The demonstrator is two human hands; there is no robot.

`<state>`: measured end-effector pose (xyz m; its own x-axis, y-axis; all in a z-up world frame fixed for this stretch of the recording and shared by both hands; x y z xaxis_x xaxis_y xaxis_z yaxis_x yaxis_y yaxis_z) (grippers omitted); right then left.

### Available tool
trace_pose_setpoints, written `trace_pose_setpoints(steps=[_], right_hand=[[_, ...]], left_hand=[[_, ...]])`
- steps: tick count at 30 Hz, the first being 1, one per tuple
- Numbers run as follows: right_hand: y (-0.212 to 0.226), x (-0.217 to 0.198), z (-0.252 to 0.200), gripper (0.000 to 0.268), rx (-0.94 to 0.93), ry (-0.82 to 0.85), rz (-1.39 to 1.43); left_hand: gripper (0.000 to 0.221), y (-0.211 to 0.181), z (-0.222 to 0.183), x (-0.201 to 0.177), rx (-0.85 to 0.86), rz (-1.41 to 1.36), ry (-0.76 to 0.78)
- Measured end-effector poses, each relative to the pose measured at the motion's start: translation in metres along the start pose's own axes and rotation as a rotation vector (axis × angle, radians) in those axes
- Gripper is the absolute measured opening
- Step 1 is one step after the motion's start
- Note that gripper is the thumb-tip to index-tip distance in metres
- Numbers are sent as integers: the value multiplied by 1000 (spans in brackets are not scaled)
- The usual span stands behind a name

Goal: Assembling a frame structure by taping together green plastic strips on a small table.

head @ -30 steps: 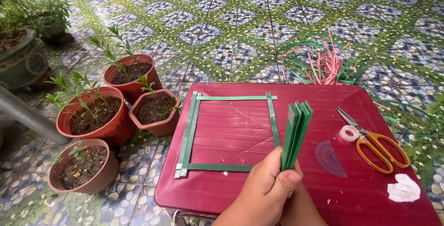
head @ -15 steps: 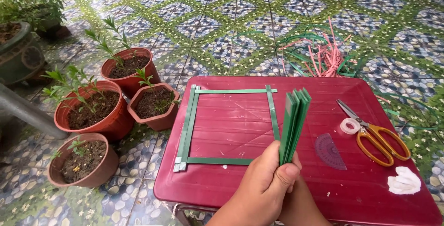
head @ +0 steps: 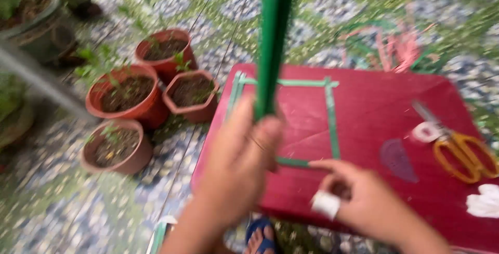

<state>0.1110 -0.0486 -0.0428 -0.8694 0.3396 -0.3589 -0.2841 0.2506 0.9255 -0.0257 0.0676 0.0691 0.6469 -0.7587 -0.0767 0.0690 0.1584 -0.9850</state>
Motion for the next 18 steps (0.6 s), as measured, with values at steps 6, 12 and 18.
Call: trace_pose_setpoints(steps=[6,12,18], right_hand=[[-21,1,4,22,368,-64,-205],[-69,-5,9,33,353,-136,-46],[-138,-20,21,32,141,-132,138]], left_hand=[[17,65,-57,-132,-158,122,-404],[19,240,-177,-228,-919,281,-714],[27,367,-259,-245,-1326,581,-550]])
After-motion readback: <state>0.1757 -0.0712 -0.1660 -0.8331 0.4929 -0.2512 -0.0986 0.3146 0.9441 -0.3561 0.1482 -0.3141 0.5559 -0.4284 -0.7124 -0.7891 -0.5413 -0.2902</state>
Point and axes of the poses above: each hand's wrist, its own z-axis towards the middle knuckle, its own x-axis out of the palm, y = z × x, the point moved 4 cm from there along z, towards the middle knuckle, and after that the axes turned 9 degrees about -x, right-handed, at the moved point
